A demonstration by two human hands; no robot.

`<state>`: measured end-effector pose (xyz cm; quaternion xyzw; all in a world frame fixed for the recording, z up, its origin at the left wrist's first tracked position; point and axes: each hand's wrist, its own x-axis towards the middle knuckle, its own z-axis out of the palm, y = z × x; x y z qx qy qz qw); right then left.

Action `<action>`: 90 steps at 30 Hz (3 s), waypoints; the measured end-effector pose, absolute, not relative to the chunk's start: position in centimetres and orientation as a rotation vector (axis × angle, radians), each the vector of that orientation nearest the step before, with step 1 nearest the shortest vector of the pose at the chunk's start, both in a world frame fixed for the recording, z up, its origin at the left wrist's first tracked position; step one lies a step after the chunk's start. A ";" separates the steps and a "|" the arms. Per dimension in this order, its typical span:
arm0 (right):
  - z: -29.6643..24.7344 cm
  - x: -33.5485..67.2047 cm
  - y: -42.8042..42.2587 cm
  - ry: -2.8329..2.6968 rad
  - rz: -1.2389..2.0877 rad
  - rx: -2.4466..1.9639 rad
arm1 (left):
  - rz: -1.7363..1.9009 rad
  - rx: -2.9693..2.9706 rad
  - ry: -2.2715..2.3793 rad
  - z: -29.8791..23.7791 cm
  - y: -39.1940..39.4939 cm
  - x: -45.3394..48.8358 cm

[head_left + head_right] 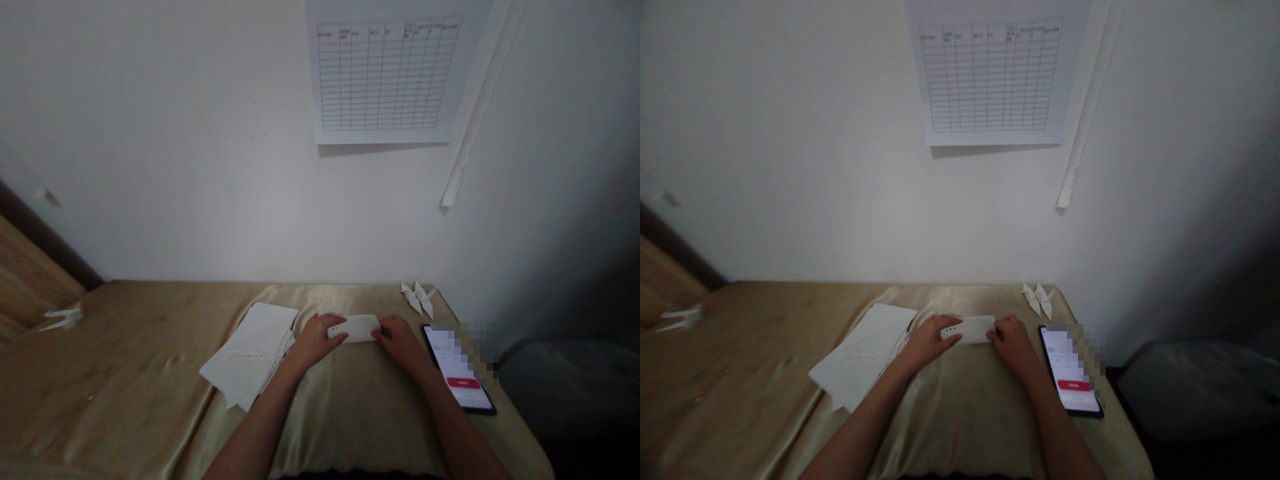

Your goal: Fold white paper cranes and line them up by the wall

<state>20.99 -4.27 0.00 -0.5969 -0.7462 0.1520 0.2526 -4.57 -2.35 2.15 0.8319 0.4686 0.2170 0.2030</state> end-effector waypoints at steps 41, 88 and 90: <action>-0.3 20.0 -5.0 -2.060 0.152 -1.655 | 0.423 2.515 1.511 0.9 -3.0 -3.9; -0.5 20.1 -5.1 -2.052 0.151 -1.696 | 0.316 2.528 1.626 2.1 -2.6 -4.3; -0.5 20.1 -5.1 -2.056 0.145 -1.700 | 0.299 2.531 1.621 2.2 -2.6 -4.3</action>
